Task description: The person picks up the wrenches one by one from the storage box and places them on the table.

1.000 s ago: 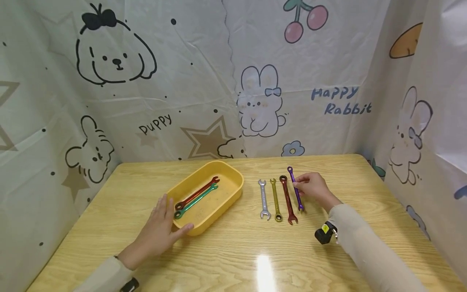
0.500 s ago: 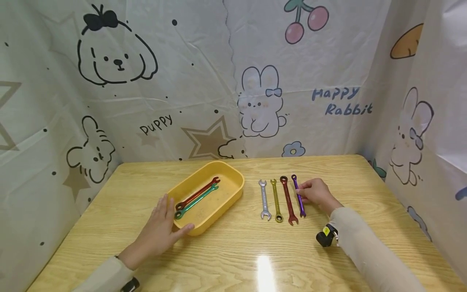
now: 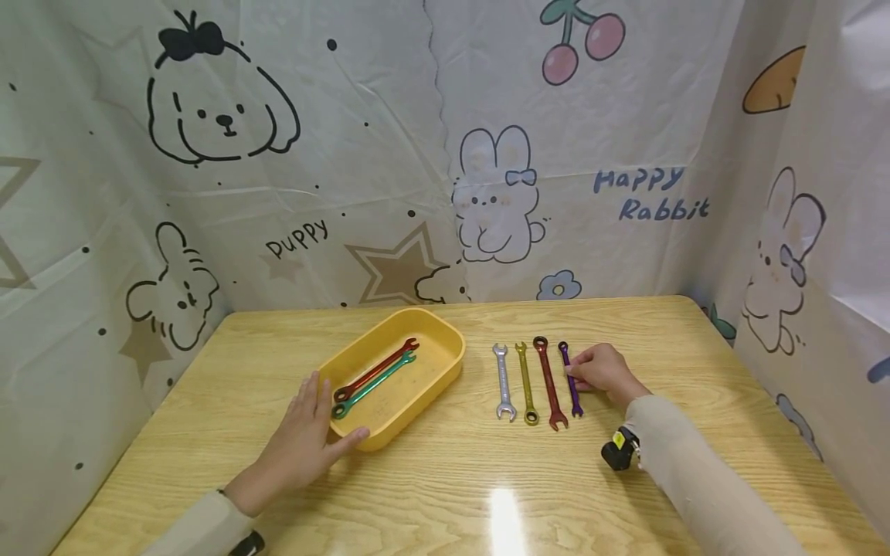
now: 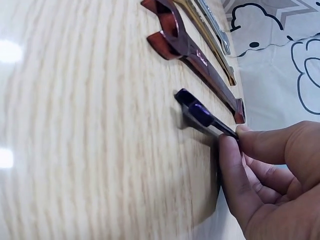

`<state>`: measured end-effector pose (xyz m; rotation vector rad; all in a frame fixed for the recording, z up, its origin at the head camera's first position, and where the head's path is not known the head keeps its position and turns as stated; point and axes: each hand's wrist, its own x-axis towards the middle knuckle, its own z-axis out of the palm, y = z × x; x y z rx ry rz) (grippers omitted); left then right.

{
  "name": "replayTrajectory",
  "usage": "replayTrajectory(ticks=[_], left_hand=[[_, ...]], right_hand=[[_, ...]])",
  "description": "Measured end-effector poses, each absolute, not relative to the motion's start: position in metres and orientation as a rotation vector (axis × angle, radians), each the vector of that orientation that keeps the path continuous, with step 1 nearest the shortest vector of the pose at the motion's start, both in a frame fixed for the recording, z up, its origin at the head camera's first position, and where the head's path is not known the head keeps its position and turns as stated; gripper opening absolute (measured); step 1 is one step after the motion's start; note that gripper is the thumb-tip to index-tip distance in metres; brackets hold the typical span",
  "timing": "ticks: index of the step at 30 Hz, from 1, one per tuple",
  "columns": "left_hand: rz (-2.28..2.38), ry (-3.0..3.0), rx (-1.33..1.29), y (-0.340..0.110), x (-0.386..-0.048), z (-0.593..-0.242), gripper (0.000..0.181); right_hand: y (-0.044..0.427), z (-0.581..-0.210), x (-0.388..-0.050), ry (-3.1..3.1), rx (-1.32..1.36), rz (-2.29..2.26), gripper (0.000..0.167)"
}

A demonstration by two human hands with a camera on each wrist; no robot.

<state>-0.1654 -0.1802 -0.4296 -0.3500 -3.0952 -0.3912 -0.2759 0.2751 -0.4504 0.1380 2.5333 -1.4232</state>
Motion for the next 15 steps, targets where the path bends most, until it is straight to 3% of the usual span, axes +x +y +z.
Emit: replayTrajectory(ticks=[15], left_hand=[[-0.408, -3.097, -0.333, -0.1806, -0.1666, -0.4334, 0.115]], right_hand=[[0.2701, -0.4435, -0.2753, 2.740, 0.112, -1.115, 0.016]])
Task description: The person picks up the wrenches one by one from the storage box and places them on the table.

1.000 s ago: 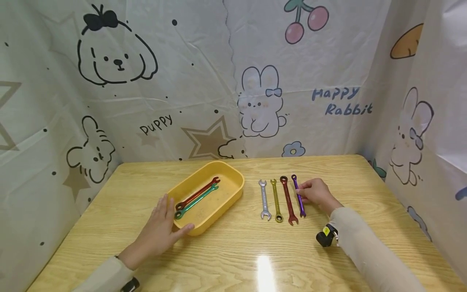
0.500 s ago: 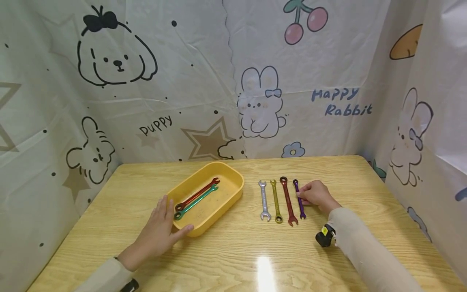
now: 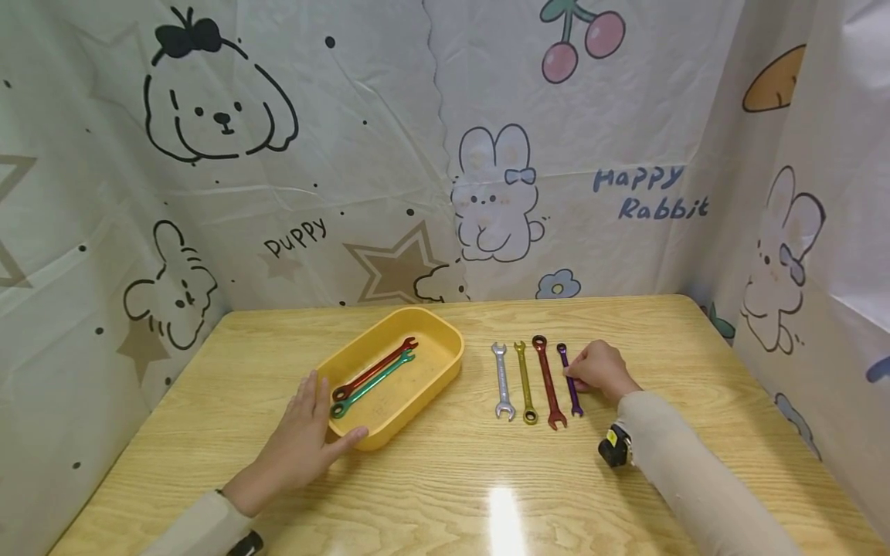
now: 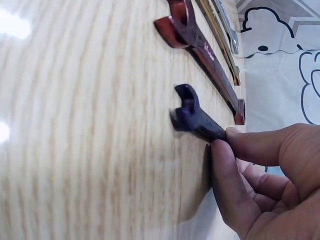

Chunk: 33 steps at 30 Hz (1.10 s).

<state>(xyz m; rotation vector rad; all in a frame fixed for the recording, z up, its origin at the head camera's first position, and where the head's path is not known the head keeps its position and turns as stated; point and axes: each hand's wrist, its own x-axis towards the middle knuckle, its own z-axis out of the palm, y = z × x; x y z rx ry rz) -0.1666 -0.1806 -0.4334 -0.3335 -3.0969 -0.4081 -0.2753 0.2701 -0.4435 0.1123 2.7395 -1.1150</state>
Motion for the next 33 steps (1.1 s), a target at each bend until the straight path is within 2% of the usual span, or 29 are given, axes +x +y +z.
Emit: replayTrajectory(ticks=[33], left_hand=[[-0.429, -3.110, -0.314, -0.1807, -0.1671, -0.4304, 0.118]], right_hand=[[0.2732, -0.4446, -0.2745, 2.748, 0.086, -1.104, 0.017]])
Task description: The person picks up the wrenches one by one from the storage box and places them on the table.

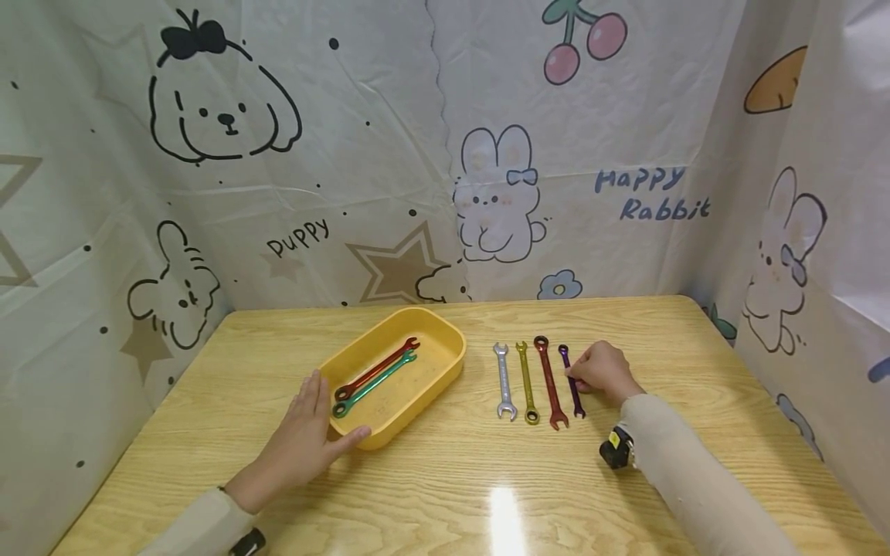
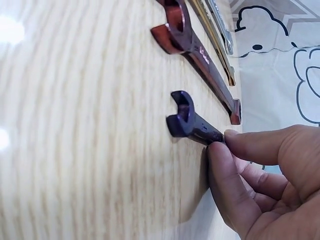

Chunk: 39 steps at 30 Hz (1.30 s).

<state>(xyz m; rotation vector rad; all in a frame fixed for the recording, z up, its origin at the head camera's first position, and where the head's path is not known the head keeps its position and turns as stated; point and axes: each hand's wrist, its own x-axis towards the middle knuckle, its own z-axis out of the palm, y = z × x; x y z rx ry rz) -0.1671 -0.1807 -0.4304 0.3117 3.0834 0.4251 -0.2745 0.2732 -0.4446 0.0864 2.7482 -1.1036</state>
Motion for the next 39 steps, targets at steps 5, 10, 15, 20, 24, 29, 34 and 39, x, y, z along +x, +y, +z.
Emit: replayTrajectory(ticks=[5, 10, 15, 20, 24, 29, 34, 39], left_hand=[[0.424, 3.083, 0.311, -0.180, -0.167, -0.430, 0.118], [0.410, 3.088, 0.316, -0.180, -0.166, -0.429, 0.118], [0.387, 3.088, 0.323, -0.180, -0.166, -0.428, 0.118], [0.374, 3.088, 0.328, -0.180, -0.167, -0.427, 0.117], [0.378, 3.085, 0.329, -0.180, -0.166, -0.426, 0.116], [0.382, 3.093, 0.337, -0.180, -0.166, -0.427, 0.116], [0.390, 3.089, 0.336, -0.181, -0.166, -0.428, 0.117], [0.392, 3.085, 0.332, -0.180, -0.167, -0.429, 0.116]], right_hand=[[0.275, -0.441, -0.274, 2.768, 0.060, -1.060, 0.021], [0.271, -0.429, -0.274, 2.807, 0.051, -1.057, 0.024], [0.255, -0.410, -0.280, 2.762, 0.043, -1.192, 0.028], [0.229, -0.386, -0.287, 2.737, -0.017, -1.223, 0.031], [0.200, -0.365, -0.288, 2.742, -0.091, -1.171, 0.027], [0.158, -0.347, -0.288, 2.703, -0.190, -1.201, 0.021], [0.121, -0.337, -0.286, 2.665, -0.315, -1.216, 0.018], [0.089, -0.332, -0.285, 2.705, -0.508, -1.167, 0.015]])
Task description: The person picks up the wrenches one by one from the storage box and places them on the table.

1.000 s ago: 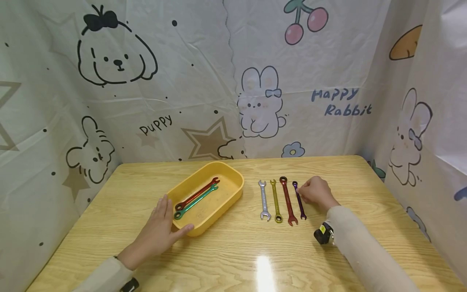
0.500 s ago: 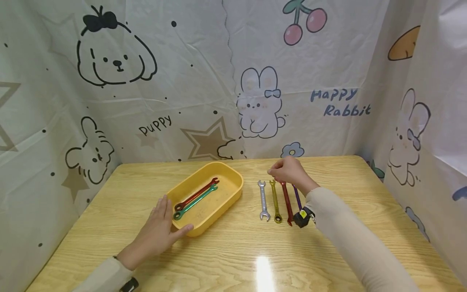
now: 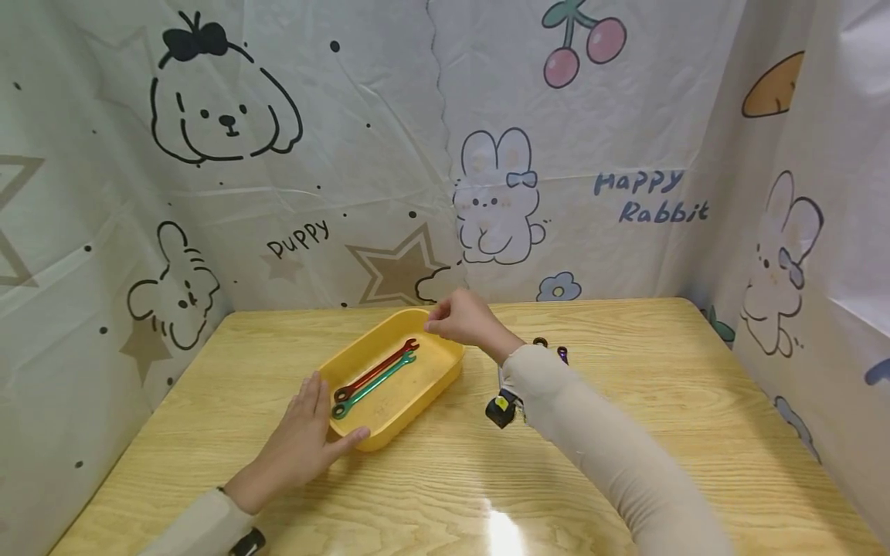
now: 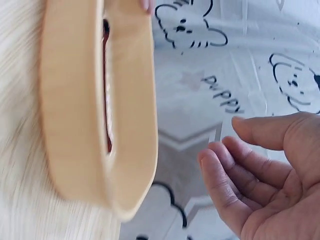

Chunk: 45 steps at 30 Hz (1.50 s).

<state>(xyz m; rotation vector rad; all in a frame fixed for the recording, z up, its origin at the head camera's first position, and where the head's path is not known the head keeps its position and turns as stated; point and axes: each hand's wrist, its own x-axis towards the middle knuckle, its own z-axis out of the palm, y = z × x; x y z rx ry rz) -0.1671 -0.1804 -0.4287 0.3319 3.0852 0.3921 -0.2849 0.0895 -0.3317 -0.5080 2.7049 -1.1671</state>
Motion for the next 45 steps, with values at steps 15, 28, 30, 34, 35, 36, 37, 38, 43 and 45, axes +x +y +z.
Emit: replayTrajectory(ticks=[15, 28, 30, 34, 35, 36, 37, 38, 43, 45], left_hand=[[0.396, 3.088, 0.330, -0.181, -0.170, -0.429, 0.116], [0.382, 3.104, 0.345, -0.181, -0.167, -0.427, 0.117], [0.378, 3.108, 0.344, -0.182, -0.168, -0.427, 0.117], [0.381, 3.107, 0.330, -0.181, -0.168, -0.427, 0.117], [0.388, 3.103, 0.327, -0.181, -0.168, -0.427, 0.117], [0.395, 3.099, 0.324, -0.181, -0.168, -0.427, 0.117], [0.402, 3.094, 0.323, -0.181, -0.168, -0.428, 0.117], [0.405, 3.090, 0.322, -0.181, -0.167, -0.428, 0.116], [0.392, 3.093, 0.322, -0.181, -0.167, -0.428, 0.115], [0.386, 3.097, 0.323, -0.181, -0.167, -0.428, 0.116]], right_hand=[[0.028, -0.357, -0.298, 2.556, -0.832, -1.283, 0.012], [0.000, -0.403, -0.300, 2.549, -0.903, -1.229, 0.014], [-0.002, -0.409, -0.301, 2.559, -0.932, -1.175, 0.014], [-0.004, -0.420, -0.301, 2.600, -0.982, -1.021, 0.013], [-0.004, -0.422, -0.301, 2.615, -0.983, -0.972, 0.014], [-0.004, -0.424, -0.301, 2.629, -0.981, -0.924, 0.015], [-0.003, -0.426, -0.300, 2.641, -0.979, -0.876, 0.015], [-0.002, -0.428, -0.300, 2.654, -0.974, -0.830, 0.016], [-0.003, -0.433, -0.300, 2.677, -1.027, -0.686, 0.015], [-0.004, -0.434, -0.300, 2.684, -1.062, -0.639, 0.015]])
